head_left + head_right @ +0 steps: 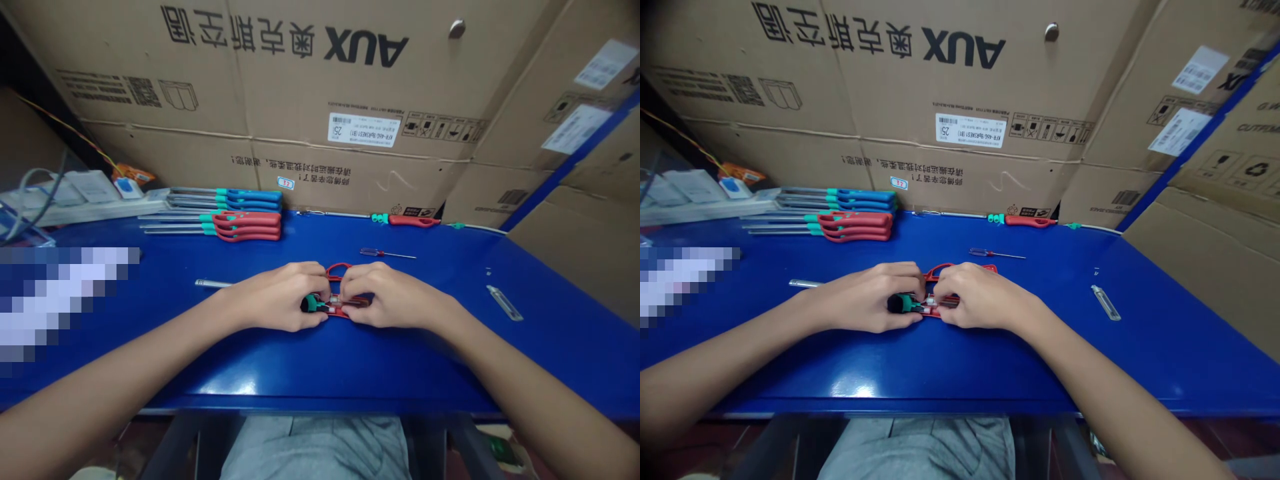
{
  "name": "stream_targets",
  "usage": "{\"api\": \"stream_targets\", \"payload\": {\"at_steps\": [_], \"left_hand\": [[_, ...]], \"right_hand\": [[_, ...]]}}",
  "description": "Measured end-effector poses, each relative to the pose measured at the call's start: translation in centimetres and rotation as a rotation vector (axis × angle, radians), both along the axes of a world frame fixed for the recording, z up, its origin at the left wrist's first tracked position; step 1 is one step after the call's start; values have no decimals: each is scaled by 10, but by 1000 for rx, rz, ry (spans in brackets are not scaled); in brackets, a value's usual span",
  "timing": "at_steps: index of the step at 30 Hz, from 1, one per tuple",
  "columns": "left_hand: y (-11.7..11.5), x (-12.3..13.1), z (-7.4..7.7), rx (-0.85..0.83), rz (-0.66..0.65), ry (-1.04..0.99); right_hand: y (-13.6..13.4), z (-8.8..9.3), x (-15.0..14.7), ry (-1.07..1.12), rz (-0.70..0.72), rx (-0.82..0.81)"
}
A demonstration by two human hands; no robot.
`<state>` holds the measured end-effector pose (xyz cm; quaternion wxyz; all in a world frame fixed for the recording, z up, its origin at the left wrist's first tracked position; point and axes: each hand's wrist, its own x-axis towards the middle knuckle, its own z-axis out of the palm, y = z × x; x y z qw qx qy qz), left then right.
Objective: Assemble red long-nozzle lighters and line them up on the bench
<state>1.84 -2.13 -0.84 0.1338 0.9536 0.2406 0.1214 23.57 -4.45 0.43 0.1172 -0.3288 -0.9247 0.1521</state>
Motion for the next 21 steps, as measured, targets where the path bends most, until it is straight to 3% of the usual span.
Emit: {"api": "stream_targets", "payload": {"at_steps": [7, 21], "left_hand": [[1, 1, -1, 37, -23, -17], [1, 2, -2, -72, 76, 27]], "right_hand": [[-1, 0, 0, 4, 7, 32], [-1, 2, -1, -57, -51, 10]]}}
